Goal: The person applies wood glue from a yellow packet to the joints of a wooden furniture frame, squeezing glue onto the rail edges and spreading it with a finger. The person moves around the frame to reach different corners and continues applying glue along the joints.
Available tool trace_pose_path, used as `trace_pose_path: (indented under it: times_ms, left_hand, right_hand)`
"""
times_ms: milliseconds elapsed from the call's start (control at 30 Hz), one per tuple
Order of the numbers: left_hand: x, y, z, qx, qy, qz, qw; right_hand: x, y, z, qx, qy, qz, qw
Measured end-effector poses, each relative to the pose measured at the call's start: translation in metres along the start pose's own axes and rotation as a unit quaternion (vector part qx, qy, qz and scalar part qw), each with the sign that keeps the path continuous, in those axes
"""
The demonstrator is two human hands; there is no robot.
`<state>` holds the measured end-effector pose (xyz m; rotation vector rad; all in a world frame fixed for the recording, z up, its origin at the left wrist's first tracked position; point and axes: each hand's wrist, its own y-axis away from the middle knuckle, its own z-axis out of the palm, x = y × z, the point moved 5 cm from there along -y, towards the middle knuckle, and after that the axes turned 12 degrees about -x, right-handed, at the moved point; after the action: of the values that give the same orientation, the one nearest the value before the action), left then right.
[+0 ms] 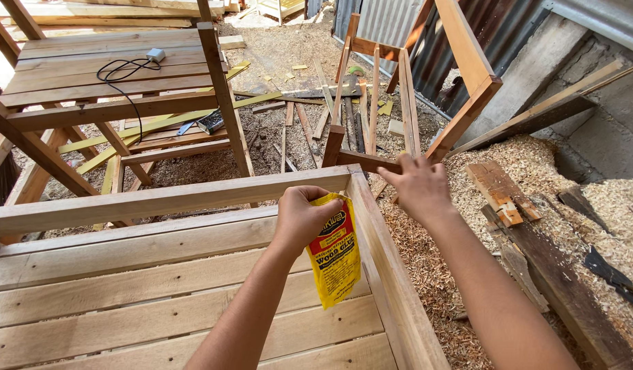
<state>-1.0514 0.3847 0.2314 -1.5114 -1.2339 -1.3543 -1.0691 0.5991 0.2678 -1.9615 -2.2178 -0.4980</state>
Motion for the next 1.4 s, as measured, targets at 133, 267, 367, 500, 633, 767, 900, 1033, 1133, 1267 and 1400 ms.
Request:
trace_pose_path:
  times_ms: [133,267,367,500,633,767,900,1033,1133,1267,1400]
  left_hand:
    - [-0.001,-0.002,0.001,-0.002,-0.001,-0.002,1.0]
    - [0.003,0.0,0.007,-0.006,0.002,0.004,1.0]
    - [0.005,0.002,0.003,-0.002,0.002,-0.008,1.0]
    - [0.006,0.003,-0.002,0.004,0.004,-0.006,1.0]
    - [0.004,0.004,-0.006,0.018,-0.003,0.008,1.0]
    - [-0.001,0.006,-0.01,0.017,0.01,-0.003,1.0]
    - [-0.001,0.008,-0.013,0.022,0.008,0.002,1.0]
    - [-0.002,0.014,-0.017,0.022,0.017,0.001,1.0]
    - [-0.003,0.018,-0.023,0.03,0.007,-0.005,1.0]
    - [-0.001,0.022,-0.026,0.032,-0.003,0.002,0.999]
    - [0.0,0.022,-0.016,0.018,0.001,-0.005,1.0]
  right_hand:
    - [-0.007,0.002,-0.002,-0.04,-0.101,-0.022,0.994]
    - [-0.019,-0.001,-0.005,-0.028,-0.016,-0.033,0.999]
    - [-0.013,-0.004,-0.003,-0.062,-0.052,0.011,0.997]
    - [-0.027,-0.009,-0.006,-0.046,-0.081,-0.048,0.994]
    - [-0.033,-0.017,-0.009,-0.046,0.006,-0.039,0.998]
    - [-0.03,-0.02,-0.008,-0.098,0.022,-0.002,0.995]
    - [-0.032,-0.018,-0.011,-0.061,0.065,0.007,0.996]
    - [-0.035,-0.016,-0.01,-0.043,0.114,0.021,0.992]
    - [-0.027,-0.014,-0.011,-0.039,0.15,0.048,0.987]
    - [-0.01,-0.006,-0.01,-0.056,0.025,0.066,0.996]
    - [-0.018,-0.001,-0.001,-0.077,-0.166,0.001,0.983]
